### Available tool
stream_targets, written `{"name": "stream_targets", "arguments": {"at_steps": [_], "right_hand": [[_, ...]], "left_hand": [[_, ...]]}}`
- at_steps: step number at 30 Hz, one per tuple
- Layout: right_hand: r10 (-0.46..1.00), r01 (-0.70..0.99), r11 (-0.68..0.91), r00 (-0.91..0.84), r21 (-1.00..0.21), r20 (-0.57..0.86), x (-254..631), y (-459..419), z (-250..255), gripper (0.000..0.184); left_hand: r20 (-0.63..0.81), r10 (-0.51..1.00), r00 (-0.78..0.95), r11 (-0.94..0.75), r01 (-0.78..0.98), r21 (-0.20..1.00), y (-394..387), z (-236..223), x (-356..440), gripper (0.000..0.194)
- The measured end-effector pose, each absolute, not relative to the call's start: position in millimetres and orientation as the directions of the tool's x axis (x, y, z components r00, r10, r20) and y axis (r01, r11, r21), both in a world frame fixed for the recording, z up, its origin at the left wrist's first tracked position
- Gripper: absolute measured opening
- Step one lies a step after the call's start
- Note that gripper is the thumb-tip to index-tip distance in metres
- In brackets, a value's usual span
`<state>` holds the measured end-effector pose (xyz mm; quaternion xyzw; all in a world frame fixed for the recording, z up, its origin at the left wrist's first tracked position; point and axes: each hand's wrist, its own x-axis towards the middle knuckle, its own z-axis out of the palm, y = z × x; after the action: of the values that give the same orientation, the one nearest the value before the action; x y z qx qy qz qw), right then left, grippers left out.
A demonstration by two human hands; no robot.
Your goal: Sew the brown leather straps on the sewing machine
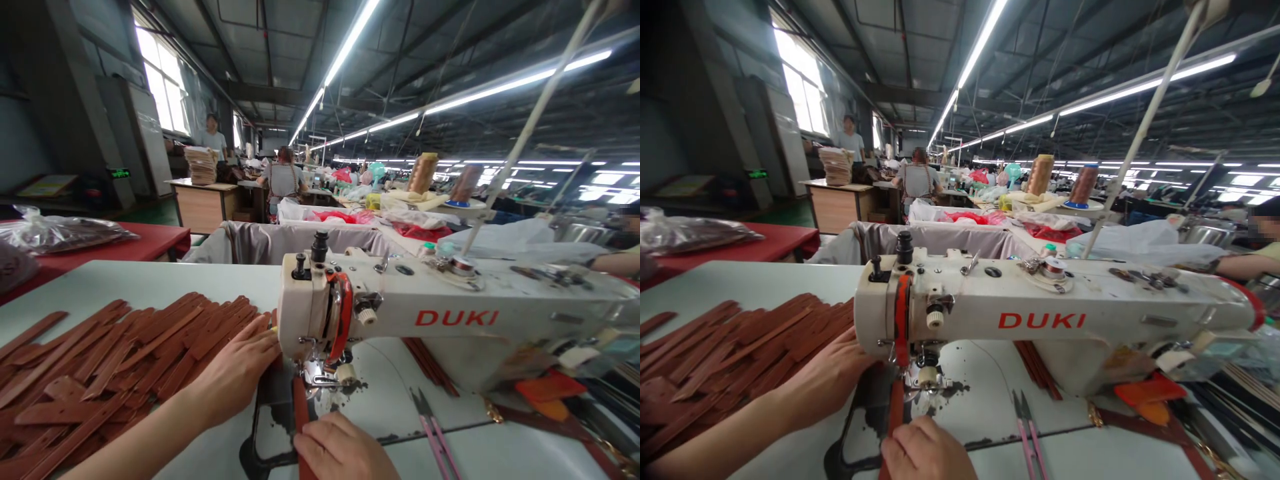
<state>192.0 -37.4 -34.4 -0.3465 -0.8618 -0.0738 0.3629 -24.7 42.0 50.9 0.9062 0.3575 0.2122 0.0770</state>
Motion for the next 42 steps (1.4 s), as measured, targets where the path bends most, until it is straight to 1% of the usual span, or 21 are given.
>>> {"name": "stream_targets", "arguments": {"at_steps": [2, 4, 6, 11, 15, 18, 21, 23, 24, 28, 32, 34, 38, 42], "right_hand": [[0.527, 0.675, 0.731, -0.471, -0.095, 0.708, 191, -37, -32, 0.038], [0.524, 0.693, 0.716, -0.452, -0.086, 0.722, 190, -38, -31, 0.043], [0.545, 0.702, 0.705, -0.447, -0.099, 0.709, 189, -39, -33, 0.043], [0.609, 0.719, 0.68, -0.449, -0.14, 0.653, 189, -38, -41, 0.029], [0.606, 0.708, 0.691, -0.458, -0.146, 0.65, 190, -39, -40, 0.037], [0.613, 0.698, 0.698, -0.466, -0.161, 0.638, 192, -40, -35, 0.039], [0.613, 0.67, 0.717, -0.476, -0.192, 0.63, 193, -40, -32, 0.036], [0.601, 0.657, 0.729, -0.478, -0.193, 0.641, 194, -39, -33, 0.033], [0.593, 0.655, 0.733, -0.483, -0.184, 0.644, 195, -38, -35, 0.032], [0.581, 0.669, 0.73, -0.496, -0.143, 0.645, 195, -37, -44, 0.03], [0.589, 0.671, 0.722, -0.469, -0.168, 0.658, 194, -37, -46, 0.031], [0.586, 0.659, 0.731, -0.471, -0.179, 0.659, 194, -38, -44, 0.03], [0.588, 0.642, 0.735, -0.444, -0.218, 0.675, 196, -38, -37, 0.026], [0.55, 0.648, 0.737, -0.412, -0.191, 0.726, 195, -37, -26, 0.025]], "left_hand": [[0.344, 0.702, 0.624, -0.711, 0.641, 0.289, 29, 52, -31, 0.054], [0.345, 0.721, 0.601, -0.691, 0.661, 0.293, 13, 49, -29, 0.057], [0.333, 0.726, 0.602, -0.687, 0.66, 0.304, -3, 42, -22, 0.055], [0.326, 0.659, 0.678, -0.752, 0.591, 0.29, -20, 32, -3, 0.056], [0.368, 0.646, 0.669, -0.762, 0.592, 0.262, -22, 41, -1, 0.054], [0.394, 0.638, 0.662, -0.765, 0.604, 0.224, -22, 42, -2, 0.053], [0.388, 0.593, 0.705, -0.793, 0.596, 0.127, -22, 39, -1, 0.052], [0.391, 0.572, 0.721, -0.803, 0.59, 0.086, -22, 39, 0, 0.052], [0.397, 0.575, 0.715, -0.8, 0.594, 0.088, -23, 41, 1, 0.05], [0.397, 0.637, 0.661, -0.761, 0.624, 0.181, -25, 52, 4, 0.043], [0.367, 0.662, 0.653, -0.747, 0.617, 0.249, -24, 54, 5, 0.038], [0.388, 0.65, 0.654, -0.758, 0.593, 0.272, -22, 52, 4, 0.037], [0.447, 0.627, 0.638, -0.776, 0.56, 0.29, -20, 49, 5, 0.037], [0.555, 0.547, 0.627, -0.826, 0.511, 0.237, -16, 34, 2, 0.04]]}}
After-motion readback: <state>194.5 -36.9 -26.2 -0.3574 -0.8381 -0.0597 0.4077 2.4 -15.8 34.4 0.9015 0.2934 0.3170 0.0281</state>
